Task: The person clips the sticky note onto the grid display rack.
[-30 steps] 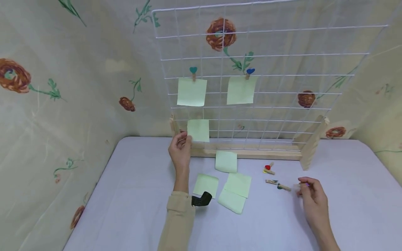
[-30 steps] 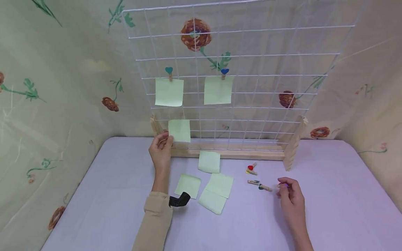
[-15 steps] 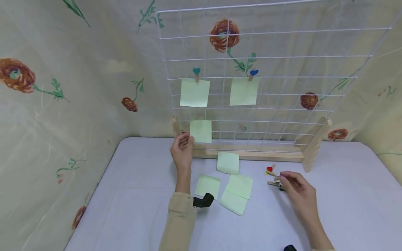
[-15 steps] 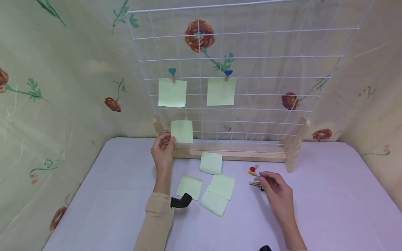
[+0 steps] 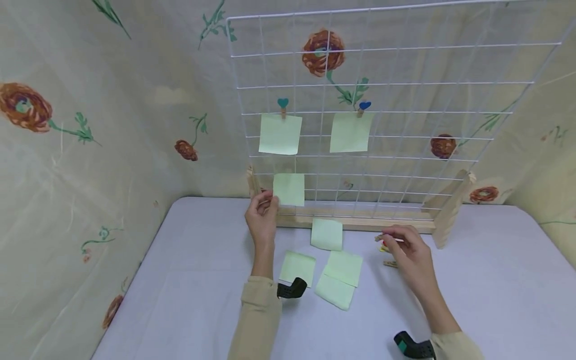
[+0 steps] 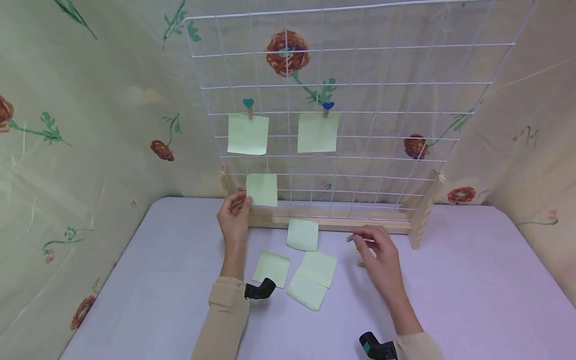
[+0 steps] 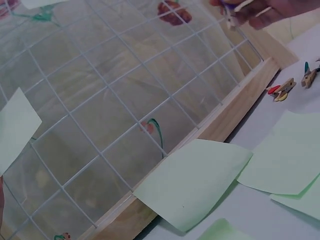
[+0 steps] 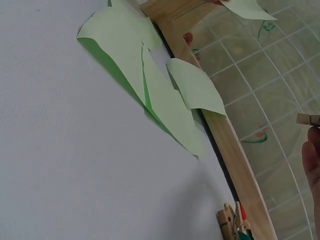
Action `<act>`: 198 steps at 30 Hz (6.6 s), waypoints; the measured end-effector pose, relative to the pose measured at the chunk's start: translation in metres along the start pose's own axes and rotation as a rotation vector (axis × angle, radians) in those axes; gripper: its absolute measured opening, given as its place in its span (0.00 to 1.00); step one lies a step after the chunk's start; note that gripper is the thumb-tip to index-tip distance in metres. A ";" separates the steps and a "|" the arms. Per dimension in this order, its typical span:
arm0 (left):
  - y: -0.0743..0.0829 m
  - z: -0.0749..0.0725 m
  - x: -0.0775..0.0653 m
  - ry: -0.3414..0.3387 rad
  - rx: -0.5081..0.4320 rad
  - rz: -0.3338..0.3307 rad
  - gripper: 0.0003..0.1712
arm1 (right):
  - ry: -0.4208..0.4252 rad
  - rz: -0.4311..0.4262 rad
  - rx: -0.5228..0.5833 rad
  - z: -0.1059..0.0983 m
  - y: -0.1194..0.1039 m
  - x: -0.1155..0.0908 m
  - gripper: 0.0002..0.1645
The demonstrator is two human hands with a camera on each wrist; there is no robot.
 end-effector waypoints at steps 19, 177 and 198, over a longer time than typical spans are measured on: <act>0.026 0.007 -0.012 -0.045 -0.017 -0.023 0.12 | -0.111 -0.144 -0.113 0.041 -0.063 0.029 0.09; 0.022 0.029 -0.023 -0.068 0.036 0.023 0.11 | 0.018 -0.539 -0.299 0.147 -0.100 0.118 0.04; -0.012 0.028 -0.012 -0.091 0.006 0.008 0.11 | -0.006 -0.532 -0.337 0.149 -0.098 0.121 0.05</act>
Point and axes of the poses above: each hand's wrist, its own x-axis towards the middle knuckle, its own z-axis out of the palm, y = z × x, the point moved 8 cm from there along x, towards the middle knuckle, and after that the axes turned 5 degrees about y, right-handed, at the moved point
